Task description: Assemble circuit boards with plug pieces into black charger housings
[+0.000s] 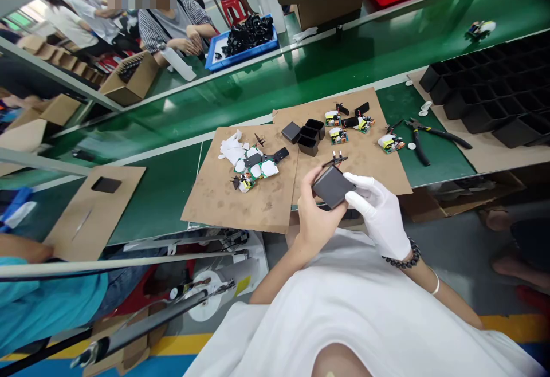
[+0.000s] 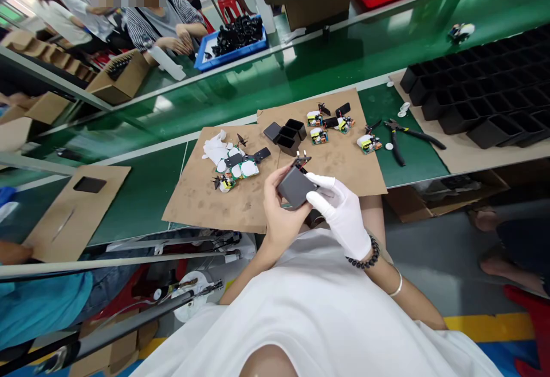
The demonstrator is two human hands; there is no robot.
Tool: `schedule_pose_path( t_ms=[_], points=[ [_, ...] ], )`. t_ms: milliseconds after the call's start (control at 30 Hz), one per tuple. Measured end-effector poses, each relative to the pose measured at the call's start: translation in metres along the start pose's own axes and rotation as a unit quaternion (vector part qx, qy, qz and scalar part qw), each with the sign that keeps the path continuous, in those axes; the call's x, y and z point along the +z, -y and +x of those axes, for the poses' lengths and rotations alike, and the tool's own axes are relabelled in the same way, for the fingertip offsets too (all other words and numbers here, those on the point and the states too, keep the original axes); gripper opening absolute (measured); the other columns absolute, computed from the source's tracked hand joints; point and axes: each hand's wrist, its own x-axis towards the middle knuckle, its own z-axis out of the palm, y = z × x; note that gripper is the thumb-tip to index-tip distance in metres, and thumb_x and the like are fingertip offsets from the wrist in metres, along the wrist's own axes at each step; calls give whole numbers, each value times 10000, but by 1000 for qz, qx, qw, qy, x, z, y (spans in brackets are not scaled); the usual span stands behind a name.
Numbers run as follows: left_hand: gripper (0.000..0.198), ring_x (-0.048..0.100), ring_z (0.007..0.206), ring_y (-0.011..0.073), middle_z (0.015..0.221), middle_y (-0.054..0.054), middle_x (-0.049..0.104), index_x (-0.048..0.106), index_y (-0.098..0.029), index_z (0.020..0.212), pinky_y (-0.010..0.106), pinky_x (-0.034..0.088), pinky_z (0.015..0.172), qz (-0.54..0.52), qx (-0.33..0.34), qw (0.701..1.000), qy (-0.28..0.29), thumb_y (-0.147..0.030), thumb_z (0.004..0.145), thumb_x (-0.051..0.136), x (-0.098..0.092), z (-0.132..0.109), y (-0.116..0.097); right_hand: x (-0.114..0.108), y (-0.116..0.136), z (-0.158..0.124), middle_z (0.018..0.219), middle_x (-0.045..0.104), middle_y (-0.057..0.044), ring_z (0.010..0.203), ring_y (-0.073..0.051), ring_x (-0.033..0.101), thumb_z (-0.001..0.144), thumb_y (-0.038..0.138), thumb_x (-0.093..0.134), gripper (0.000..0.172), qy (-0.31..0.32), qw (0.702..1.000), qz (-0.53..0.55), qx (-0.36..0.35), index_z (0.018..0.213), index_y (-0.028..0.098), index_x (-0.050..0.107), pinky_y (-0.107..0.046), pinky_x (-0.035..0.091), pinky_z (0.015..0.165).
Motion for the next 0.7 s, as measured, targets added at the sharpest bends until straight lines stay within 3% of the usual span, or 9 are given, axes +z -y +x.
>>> schedule_pose_path(
  t_ms=[67,167,300,400,567,700],
  points=[
    [580,567,1292,268,1455,177,503,483,-202,1292,291,571,828,33,44,998,-22,-301,786,750,0,4,-5,3,-3,6,1196,724,-8,1055,-208,708,797,355,749,325,15,987,129,90,1109,281,700,-358,614,912],
    [535,543,1298,283,1426,168,496,536,-199,1241,269,566,753,93,88,991,-42,-329,775,765,-1,9,-10,5,-1,11,1207,722,-19,1055,-188,710,857,376,674,289,68,942,249,216,1123,266,691,-343,599,949],
    [622,628,1047,203,1167,103,580,541,-208,1299,205,515,608,125,74,988,-43,-346,748,796,-1,12,-10,2,-1,12,1165,741,-35,1067,-165,708,942,348,545,257,81,893,311,316,1110,227,697,-293,596,946],
    [755,622,879,158,1070,65,598,488,-228,1368,225,517,634,132,37,990,-37,-348,706,831,0,14,-9,0,-10,13,1237,712,-45,1160,-148,668,985,333,472,327,86,860,352,359,1227,199,646,-264,573,980],
    [903,525,650,87,1075,26,630,397,-282,1424,254,514,668,111,-1,993,-46,-325,655,867,0,15,-10,-1,-24,13,1351,646,-8,1272,-103,587,1028,336,399,355,116,812,424,383,1310,210,574,-244,518,1057],
    [889,469,583,62,1052,23,628,419,-258,1399,243,490,619,103,-20,994,-40,-381,645,874,0,14,-10,-2,-23,9,1347,649,1,1245,-107,609,1027,337,404,344,118,827,395,382,1298,222,581,-257,545,1022]
  ],
)
